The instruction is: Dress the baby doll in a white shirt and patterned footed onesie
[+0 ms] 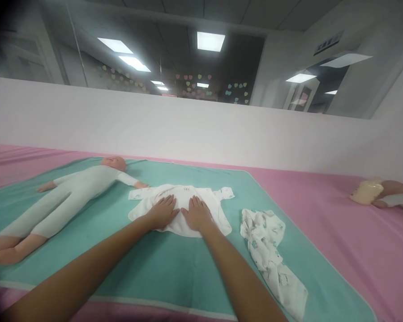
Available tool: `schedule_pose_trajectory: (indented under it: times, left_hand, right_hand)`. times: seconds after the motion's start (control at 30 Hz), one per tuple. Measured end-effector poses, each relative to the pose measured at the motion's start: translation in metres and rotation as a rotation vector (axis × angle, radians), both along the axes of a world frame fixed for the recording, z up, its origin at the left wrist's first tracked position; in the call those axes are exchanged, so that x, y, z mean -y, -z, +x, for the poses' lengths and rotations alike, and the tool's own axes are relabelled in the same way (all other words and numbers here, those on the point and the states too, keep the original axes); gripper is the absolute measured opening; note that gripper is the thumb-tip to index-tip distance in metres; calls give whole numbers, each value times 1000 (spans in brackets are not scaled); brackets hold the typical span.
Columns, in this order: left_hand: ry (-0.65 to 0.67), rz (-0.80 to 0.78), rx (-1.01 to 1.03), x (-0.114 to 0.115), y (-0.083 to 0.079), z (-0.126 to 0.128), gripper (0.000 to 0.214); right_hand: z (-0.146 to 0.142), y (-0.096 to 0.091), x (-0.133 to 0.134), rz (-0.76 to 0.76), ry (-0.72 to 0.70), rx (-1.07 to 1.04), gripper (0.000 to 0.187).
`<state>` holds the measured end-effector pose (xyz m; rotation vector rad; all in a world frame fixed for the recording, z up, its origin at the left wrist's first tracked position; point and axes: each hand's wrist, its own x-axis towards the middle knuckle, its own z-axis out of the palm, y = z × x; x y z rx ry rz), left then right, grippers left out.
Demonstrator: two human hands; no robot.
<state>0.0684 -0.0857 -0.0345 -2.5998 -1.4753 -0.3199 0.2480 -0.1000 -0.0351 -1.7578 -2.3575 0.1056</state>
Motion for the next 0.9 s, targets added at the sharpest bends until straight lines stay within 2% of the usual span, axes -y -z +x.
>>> schedule_pose_trajectory:
  times: [0.13,0.33,0.43,0.57,0.63,0.73,0.8,0.9]
  left_hand:
    - [130,-29,-11,17,1,-16,56]
    - [194,-116,51,25,-2,-35,56]
    - [202,-127,70,23,0,-34,54]
    - [208,-153,94,25,-1,-31,49]
    - [236,-169,130,29,-7,-33,47]
    - [316,-243,195,34,-25,-44,47]
    - [362,-355,216,36,-38,-54,55]
    - [351,-503,228,37,-52,-66,72]
  right_hand:
    - [-1,-2,14,-12,-30,10,75]
    - [3,-7,32,-59,-94,12,75]
    - [1,-11,26,-103,-112,30,78]
    - [-15,-11,1,-77,-98,30,78]
    - [-25,-8,-12,-32,-91,18,75]
    - [-36,-5,-22,8,-132,7,70]
    - [-37,-5,-22,22,-176,0,68]
    - [-36,-8,-11,10,-227,-10,66]
